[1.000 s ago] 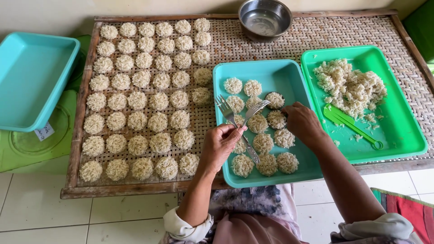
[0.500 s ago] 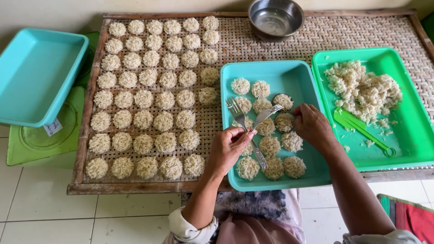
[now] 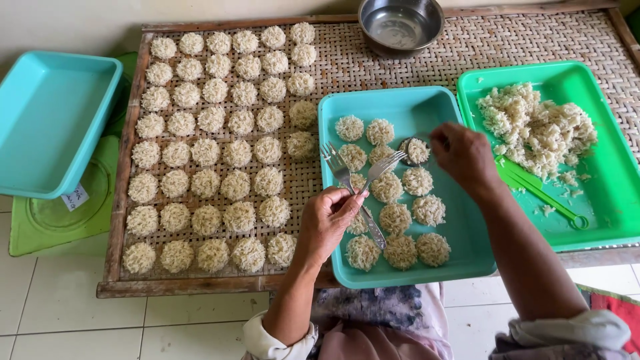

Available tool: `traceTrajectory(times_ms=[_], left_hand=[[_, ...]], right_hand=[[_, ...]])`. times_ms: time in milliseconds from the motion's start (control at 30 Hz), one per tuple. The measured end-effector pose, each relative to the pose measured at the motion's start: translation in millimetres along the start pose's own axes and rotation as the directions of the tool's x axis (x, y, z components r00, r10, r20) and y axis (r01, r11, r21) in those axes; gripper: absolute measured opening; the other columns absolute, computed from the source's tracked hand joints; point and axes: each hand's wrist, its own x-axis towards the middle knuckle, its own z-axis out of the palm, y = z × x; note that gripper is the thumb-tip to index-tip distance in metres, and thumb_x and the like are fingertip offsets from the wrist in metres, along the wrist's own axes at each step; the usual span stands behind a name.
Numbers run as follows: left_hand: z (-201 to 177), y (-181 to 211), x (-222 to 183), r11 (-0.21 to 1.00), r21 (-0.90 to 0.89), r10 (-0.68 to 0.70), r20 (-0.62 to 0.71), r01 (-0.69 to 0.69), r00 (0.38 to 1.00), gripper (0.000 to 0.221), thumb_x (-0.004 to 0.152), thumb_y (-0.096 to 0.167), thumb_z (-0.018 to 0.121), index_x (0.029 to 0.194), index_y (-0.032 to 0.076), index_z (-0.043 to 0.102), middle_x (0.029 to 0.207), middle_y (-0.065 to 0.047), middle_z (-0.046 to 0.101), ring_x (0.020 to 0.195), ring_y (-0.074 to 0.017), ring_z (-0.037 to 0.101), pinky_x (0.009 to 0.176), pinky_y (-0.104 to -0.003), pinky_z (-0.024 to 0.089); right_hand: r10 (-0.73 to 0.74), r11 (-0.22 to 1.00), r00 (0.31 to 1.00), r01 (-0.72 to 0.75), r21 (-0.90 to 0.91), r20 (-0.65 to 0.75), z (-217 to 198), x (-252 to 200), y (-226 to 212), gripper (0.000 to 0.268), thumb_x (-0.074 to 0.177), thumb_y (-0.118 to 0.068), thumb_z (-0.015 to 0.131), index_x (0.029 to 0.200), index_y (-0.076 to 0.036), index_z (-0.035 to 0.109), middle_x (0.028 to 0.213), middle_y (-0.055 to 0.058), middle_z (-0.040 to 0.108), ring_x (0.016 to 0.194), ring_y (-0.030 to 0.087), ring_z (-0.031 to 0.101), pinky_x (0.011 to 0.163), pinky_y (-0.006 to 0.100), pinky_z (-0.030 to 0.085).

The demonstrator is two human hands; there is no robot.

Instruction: Transferring small noodle cakes from a large tray to a smaller container using a fork

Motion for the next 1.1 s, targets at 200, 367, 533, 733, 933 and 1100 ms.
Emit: traceTrajectory(times_ms=[200, 367, 533, 733, 933, 1100], left_hand=[[-3.6, 12.5, 4.4, 0.998, 0.053, 0.017, 0.007, -0.017, 1.000, 0.023, 0.094, 0.017, 0.074, 0.093, -0.006, 0.078, 0.073, -0.016, 0.068, 0.057, -0.0108, 0.058, 0.049, -0.027, 0.052], [-10.4, 8.5, 8.6, 0.994, 0.106, -0.001, -0.035, 0.005, 0.999, 0.025, 0.094, 0.020, 0.074, 0.094, -0.004, 0.079, 0.073, -0.014, 0.068, 0.056, -0.0115, 0.061, 0.050, -0.027, 0.053], [-6.9, 3.8, 12.1, 0.991, 0.135, 0.006, -0.016, -0.004, 1.000, 0.027, 0.095, 0.021, 0.074, 0.096, -0.005, 0.078, 0.074, -0.014, 0.067, 0.055, -0.0121, 0.061, 0.048, -0.026, 0.052], [-5.1, 10.5, 19.3, 0.987, 0.159, 0.038, 0.008, -0.039, 0.999, 0.028, 0.097, 0.021, 0.071, 0.098, -0.006, 0.078, 0.074, -0.013, 0.065, 0.056, -0.0100, 0.056, 0.046, -0.025, 0.047], [-11.6, -14.0, 28.2, 0.925, 0.361, 0.144, -0.037, -0.121, 0.989, 0.017, 0.088, 0.013, 0.075, 0.101, 0.002, 0.076, 0.080, -0.011, 0.077, 0.044, -0.0090, 0.057, 0.031, -0.020, 0.043], [-20.9, -19.0, 28.6, 0.968, 0.250, 0.045, -0.076, -0.025, 0.996, 0.024, 0.086, 0.019, 0.075, 0.104, 0.002, 0.075, 0.083, -0.016, 0.082, 0.043, -0.0094, 0.057, 0.032, -0.022, 0.040]], right_hand=[[0.055, 0.979, 0.998, -0.052, -0.197, 0.011, 24.1, 86.7, 7.4, 0.018, 0.097, -0.026, 0.067, 0.113, -0.022, 0.074, 0.103, 0.010, 0.069, 0.085, 0.039, 0.073, 0.072, 0.050, 0.063], [0.045, 0.925, 0.994, -0.005, -0.379, 0.097, 56.7, 110.2, 21.4, 0.025, 0.090, -0.011, 0.061, 0.106, -0.020, 0.078, 0.098, 0.008, 0.071, 0.085, 0.036, 0.076, 0.072, 0.047, 0.065], [0.051, 0.906, 0.987, 0.019, -0.424, 0.153, 45.8, 98.7, 7.8, 0.023, 0.088, -0.006, 0.061, 0.096, -0.014, 0.080, 0.088, 0.009, 0.075, 0.079, 0.037, 0.077, 0.067, 0.048, 0.066], [0.066, 0.887, 0.994, -0.020, -0.461, 0.083, 6.6, 106.9, -8.8, 0.012, 0.094, -0.026, 0.068, 0.104, -0.024, 0.075, 0.092, -0.002, 0.075, 0.083, 0.031, 0.078, 0.069, 0.047, 0.064], [-0.413, 0.870, 0.900, 0.346, -0.351, -0.138, -23.9, 186.7, -11.7, 0.019, 0.102, -0.009, 0.065, 0.118, -0.015, 0.075, 0.114, 0.005, 0.077, 0.086, 0.021, 0.073, 0.053, 0.031, 0.057], [-0.090, 0.900, 0.961, 0.191, -0.391, 0.261, 26.8, 257.2, 4.0, 0.067, 0.094, -0.074, 0.048, 0.141, -0.028, 0.061, 0.129, 0.007, 0.071, 0.124, 0.033, 0.062, 0.116, 0.081, 0.011]])
